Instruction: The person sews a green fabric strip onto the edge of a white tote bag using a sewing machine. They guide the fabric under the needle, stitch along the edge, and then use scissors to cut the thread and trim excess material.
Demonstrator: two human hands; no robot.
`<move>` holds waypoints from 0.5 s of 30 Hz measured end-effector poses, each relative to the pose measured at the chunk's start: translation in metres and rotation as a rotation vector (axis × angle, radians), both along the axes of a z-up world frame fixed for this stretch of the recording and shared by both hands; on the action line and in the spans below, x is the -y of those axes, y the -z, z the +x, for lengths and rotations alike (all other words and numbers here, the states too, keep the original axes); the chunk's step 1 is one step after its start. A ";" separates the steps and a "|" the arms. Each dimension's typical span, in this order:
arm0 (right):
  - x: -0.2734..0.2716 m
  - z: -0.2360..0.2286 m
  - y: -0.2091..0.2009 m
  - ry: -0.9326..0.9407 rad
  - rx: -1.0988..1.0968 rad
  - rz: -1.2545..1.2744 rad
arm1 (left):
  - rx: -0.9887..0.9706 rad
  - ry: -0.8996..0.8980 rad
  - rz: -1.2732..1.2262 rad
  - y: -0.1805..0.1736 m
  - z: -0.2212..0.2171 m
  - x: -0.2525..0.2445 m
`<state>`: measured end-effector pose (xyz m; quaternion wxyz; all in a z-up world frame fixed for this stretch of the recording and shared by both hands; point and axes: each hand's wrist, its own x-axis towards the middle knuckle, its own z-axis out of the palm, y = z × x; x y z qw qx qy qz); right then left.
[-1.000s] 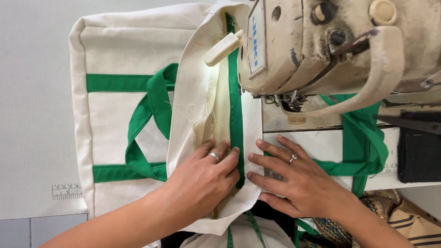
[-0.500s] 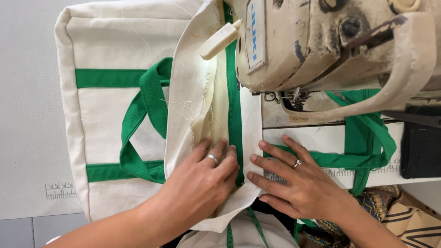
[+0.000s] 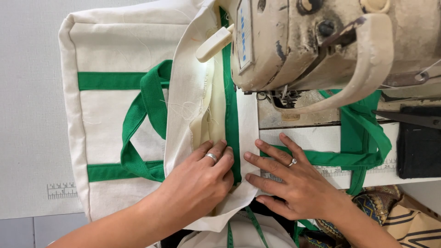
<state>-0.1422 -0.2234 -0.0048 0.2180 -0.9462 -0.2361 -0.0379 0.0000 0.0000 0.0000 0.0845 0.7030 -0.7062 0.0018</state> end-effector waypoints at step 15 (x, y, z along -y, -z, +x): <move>-0.005 0.003 0.003 -0.016 -0.049 0.017 | -0.241 0.032 -0.106 0.027 0.032 -0.002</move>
